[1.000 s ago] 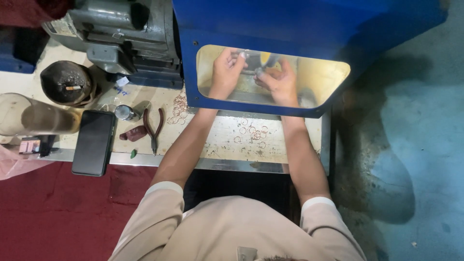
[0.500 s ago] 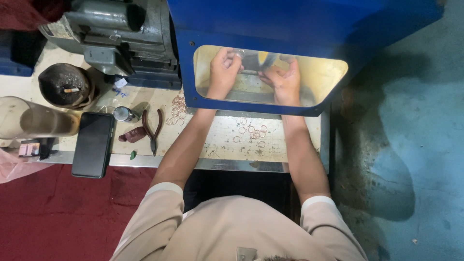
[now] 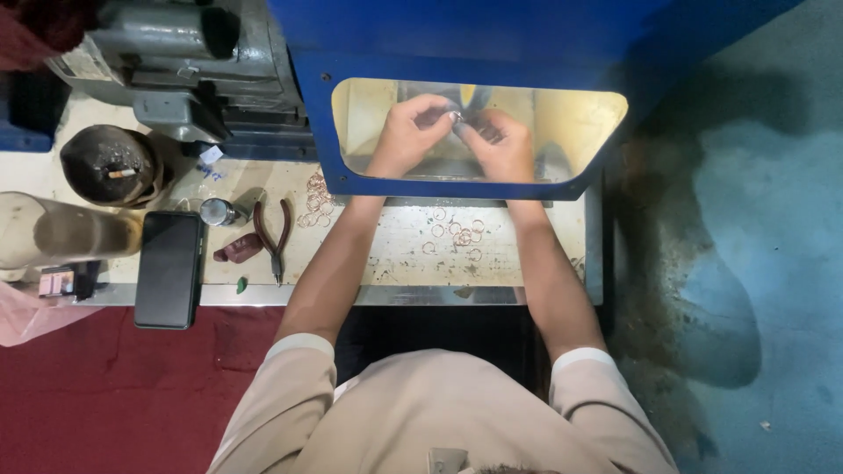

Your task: Polishing small jewelry components using a bench-mounted polishing machine.

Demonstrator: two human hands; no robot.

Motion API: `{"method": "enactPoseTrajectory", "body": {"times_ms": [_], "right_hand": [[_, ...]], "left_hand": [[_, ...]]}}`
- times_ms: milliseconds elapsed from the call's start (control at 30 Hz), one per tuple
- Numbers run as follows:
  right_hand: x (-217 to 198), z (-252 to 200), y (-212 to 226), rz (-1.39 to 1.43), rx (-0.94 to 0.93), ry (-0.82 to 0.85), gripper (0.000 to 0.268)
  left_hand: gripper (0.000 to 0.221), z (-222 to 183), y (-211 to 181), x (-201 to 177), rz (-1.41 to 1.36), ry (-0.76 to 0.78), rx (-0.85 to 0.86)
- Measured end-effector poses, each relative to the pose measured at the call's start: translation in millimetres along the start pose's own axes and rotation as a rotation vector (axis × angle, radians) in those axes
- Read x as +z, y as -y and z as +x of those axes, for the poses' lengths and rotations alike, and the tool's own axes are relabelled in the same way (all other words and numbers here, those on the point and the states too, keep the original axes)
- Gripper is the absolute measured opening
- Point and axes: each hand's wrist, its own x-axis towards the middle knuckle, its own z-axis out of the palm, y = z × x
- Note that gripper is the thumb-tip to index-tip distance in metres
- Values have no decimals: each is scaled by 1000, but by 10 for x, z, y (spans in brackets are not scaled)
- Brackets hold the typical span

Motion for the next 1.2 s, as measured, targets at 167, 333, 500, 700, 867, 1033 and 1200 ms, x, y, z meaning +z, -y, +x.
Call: {"method": "enactPoseTrajectory", "body": {"times_ms": [167,333,500,700,867,1033,1200], "right_hand": [[-6,9,2,34,-227,-78,7],[4,29,10,129,-270,-71,5],[146,116,-218,268,-254,-143,11],[94,-14,47,80,-378,-239,14],[105,-53,170,35,-425,-277,16],[200,-5,85,18,-440,-268,16],[283,111,-227,54,-477,-284,12]], "left_hand": [[25,-12,-26,10,7,13,102],[22,-4,34,58,21,-11,180],[14,0,174,202,0,-146,164],[15,-26,134,296,-156,-150,77],[20,-32,87,314,-329,-101,-100],[22,-44,76,266,-503,-69,-243],[24,39,64,161,-309,-94,-94]]}}
